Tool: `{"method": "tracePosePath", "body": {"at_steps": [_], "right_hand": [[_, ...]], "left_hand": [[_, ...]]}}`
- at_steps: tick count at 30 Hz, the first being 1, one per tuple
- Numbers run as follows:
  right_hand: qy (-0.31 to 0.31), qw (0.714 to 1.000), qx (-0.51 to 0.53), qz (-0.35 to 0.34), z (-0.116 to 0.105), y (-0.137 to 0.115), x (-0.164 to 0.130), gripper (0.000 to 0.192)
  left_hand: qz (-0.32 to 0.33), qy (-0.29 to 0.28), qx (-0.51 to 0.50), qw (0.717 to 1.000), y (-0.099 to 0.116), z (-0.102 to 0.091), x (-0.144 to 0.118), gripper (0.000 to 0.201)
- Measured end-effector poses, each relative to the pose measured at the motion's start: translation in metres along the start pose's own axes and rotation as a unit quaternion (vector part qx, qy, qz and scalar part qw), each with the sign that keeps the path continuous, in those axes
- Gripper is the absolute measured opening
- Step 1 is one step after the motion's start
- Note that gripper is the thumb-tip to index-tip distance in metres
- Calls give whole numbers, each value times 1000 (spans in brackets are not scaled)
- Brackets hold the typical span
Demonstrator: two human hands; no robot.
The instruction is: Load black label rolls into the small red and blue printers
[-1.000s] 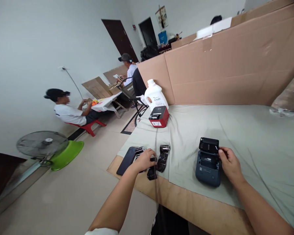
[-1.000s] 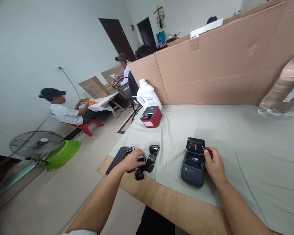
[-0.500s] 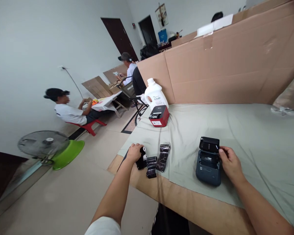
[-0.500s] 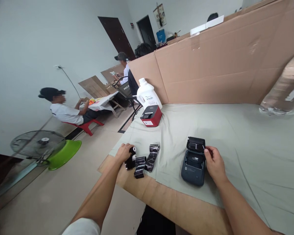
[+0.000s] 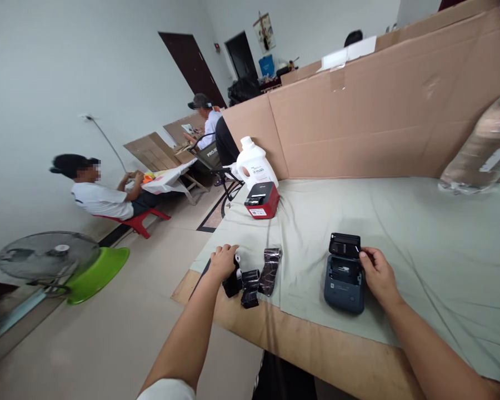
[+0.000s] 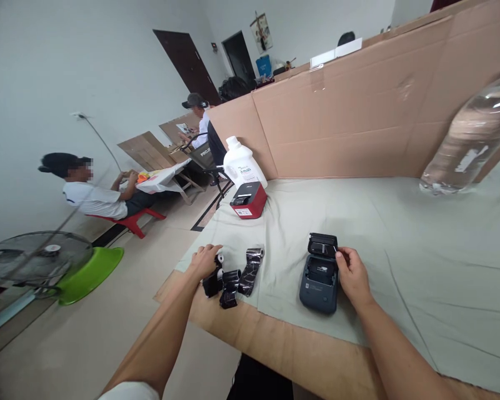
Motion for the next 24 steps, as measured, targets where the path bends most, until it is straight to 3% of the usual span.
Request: {"method": "tracePosePath", "body": {"at_steps": [3, 6, 8, 11, 15, 18, 20, 21, 22, 24], "right_hand": [[-2, 1000, -3, 1, 0, -1, 0, 45], [0, 1000, -5, 3, -1, -1, -1, 44], [-4, 1000, -6, 5, 0, -1, -1, 43], [-13, 1000, 0, 9, 1, -1, -1, 43], [-11, 1000, 15, 7, 1, -3, -1, 43], [-6, 1000, 20, 7, 1, -4, -1, 44], [-4, 1000, 25, 7, 2, -5, -1, 44], [-4, 1000, 27, 7, 2, -5, -1, 44], [-5, 1000, 28, 7, 2, -5, -1, 44], [-5, 1000, 27, 7, 3, -5, -1, 44]], "left_hand": [[90, 56, -55, 993, 49, -16, -4, 61], [236, 40, -120, 963, 113, -15, -13, 59], [267, 31, -128, 955, 138, -10, -14, 55], [253, 37, -123, 959, 149, -5, -10, 50], [242, 32, -125, 962, 144, -5, -7, 46], [220, 12, -205, 954, 140, -13, -12, 47], [239, -35, -313, 919, 147, -22, -26, 47], [272, -85, -366, 886, 158, -26, -37, 46], [321, -158, -409, 840, 175, -30, -53, 43], [428, -350, -427, 715, 213, -35, -100, 41]]}}
Point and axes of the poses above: each hand's wrist, its own x-axis towards the middle knuckle, its own z-axis out of the palm, y = z × x, the point moved 9 cm from there along x, towards the middle knuckle, and after that the axes turned 5 degrees about -y, right-handed, at the moved point
